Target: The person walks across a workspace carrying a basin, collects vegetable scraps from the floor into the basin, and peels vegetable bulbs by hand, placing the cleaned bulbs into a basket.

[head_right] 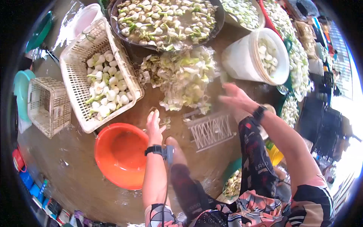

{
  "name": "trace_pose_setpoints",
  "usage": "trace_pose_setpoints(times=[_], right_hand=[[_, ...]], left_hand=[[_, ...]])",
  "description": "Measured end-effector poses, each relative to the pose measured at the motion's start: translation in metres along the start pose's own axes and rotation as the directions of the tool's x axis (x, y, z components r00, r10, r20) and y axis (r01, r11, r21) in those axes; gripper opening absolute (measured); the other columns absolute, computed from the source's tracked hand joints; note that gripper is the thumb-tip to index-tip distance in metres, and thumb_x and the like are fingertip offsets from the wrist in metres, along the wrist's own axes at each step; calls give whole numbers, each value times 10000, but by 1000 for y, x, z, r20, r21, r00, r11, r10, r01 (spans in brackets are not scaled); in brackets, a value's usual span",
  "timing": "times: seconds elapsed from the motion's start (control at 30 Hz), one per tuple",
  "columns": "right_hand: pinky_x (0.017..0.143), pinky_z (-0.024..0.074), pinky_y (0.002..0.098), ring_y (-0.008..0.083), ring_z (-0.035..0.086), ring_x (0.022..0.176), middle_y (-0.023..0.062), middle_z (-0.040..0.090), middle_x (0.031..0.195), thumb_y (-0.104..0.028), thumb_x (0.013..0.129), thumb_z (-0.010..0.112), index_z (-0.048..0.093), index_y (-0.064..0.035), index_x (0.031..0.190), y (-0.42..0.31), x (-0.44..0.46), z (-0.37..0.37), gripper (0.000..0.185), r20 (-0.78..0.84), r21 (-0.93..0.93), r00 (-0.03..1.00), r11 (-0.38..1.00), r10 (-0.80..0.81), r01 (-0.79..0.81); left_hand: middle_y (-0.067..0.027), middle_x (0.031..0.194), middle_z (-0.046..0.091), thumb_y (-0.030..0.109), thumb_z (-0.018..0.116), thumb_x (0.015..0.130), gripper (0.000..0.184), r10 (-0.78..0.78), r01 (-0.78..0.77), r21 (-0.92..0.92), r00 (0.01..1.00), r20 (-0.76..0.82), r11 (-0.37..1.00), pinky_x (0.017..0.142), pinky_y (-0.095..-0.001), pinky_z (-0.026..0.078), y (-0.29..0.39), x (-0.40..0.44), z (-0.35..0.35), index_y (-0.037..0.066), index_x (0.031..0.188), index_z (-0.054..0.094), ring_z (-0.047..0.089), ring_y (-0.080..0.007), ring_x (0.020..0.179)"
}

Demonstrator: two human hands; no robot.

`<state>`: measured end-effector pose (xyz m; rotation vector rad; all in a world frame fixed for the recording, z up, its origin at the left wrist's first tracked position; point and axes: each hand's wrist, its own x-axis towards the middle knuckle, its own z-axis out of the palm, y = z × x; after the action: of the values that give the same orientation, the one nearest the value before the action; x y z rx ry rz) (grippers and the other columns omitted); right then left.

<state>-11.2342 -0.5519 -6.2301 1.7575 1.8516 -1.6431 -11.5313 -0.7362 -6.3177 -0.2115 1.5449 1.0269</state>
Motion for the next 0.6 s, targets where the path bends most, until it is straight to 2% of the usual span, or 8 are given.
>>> trace_pose_setpoints(times=[0.1, 0.17, 0.23, 0.3, 0.37, 0.47, 0.53, 0.6], right_hand=[[1022, 311, 344, 228, 337, 1268, 171, 348, 1375, -310, 739, 731, 282, -16, 1379, 28, 157, 11, 836, -82, 150, 985, 975, -154, 165], [1083, 213, 379, 313, 277, 1303, 198, 136, 1457, -445, 671, 741, 170, -23, 1422, 82, 228, 5, 1034, -208, -37, 978, 999, -21, 14], [1099, 148, 441, 339, 119, 1369, 170, -68, 1494, -472, 699, 696, 132, -106, 1446, 122, 318, -11, 1005, -266, 251, 955, 966, 130, -62], [1043, 162, 588, 345, 182, 1345, 144, 96, 1487, -463, 720, 676, 148, -150, 1448, 128, 320, -22, 952, -32, 511, 953, 824, 302, -244], [1022, 226, 572, 336, 252, 1315, 149, 252, 1440, -475, 779, 619, 243, -139, 1421, 140, 345, -12, 816, 143, 573, 981, 797, 134, -193], [886, 386, 370, 214, 487, 1020, 110, 532, 1134, -291, 764, 606, 476, -48, 1213, 86, 329, 10, 527, 345, 265, 936, 964, -69, -27], [838, 442, 298, 170, 569, 888, 104, 633, 996, -215, 747, 613, 555, -9, 1134, 38, 304, 32, 443, 372, -13, 919, 991, 129, -134], [855, 439, 293, 166, 558, 916, 106, 626, 1003, -200, 730, 645, 554, -6, 1134, 16, 297, 50, 458, 386, 299, 895, 948, -223, 108]], left_hand=[[-70, 1456, 230, 538, 632, 745, 829, -87, 67, -109, 978, -189, 992, 920, -616, 301, -25, 77, 23, 142, 1387, 289, 178, -339, 1336], [-57, 1470, 198, 588, 596, 743, 834, -248, 224, -116, 923, -294, 968, 902, -669, 271, -57, 95, 27, 198, 1401, 264, 135, -347, 1346], [-54, 1465, 208, 633, 538, 757, 820, -327, 274, -205, 893, -310, 940, 902, -681, 264, -108, 165, 57, 204, 1400, 265, 165, -353, 1333], [-56, 1454, 239, 671, 483, 768, 813, -329, 246, -349, 922, -203, 904, 898, -690, 267, -139, 184, 67, 198, 1396, 272, 225, -368, 1309], [-54, 1403, 342, 656, 436, 806, 784, -63, 13, -498, 995, -83, 867, 931, -634, 309, -113, 218, 103, 178, 1402, 260, 348, -354, 1251], [-85, 1268, 467, 586, 472, 835, 654, 48, 27, -539, 991, 125, 842, 930, -514, 398, -43, 226, 156, 135, 1302, 394, 466, -284, 1141], [-97, 1202, 505, 561, 484, 842, 584, 126, 13, -422, 946, 299, 907, 922, -444, 432, -33, 229, 170, 119, 1225, 465, 488, -240, 1106], [-102, 996, 583, 361, 496, 894, 368, 372, 151, -671, 734, 568, 726, 735, -360, 525, -8, 209, 175, 44, 1079, 521, 586, -216, 878]])
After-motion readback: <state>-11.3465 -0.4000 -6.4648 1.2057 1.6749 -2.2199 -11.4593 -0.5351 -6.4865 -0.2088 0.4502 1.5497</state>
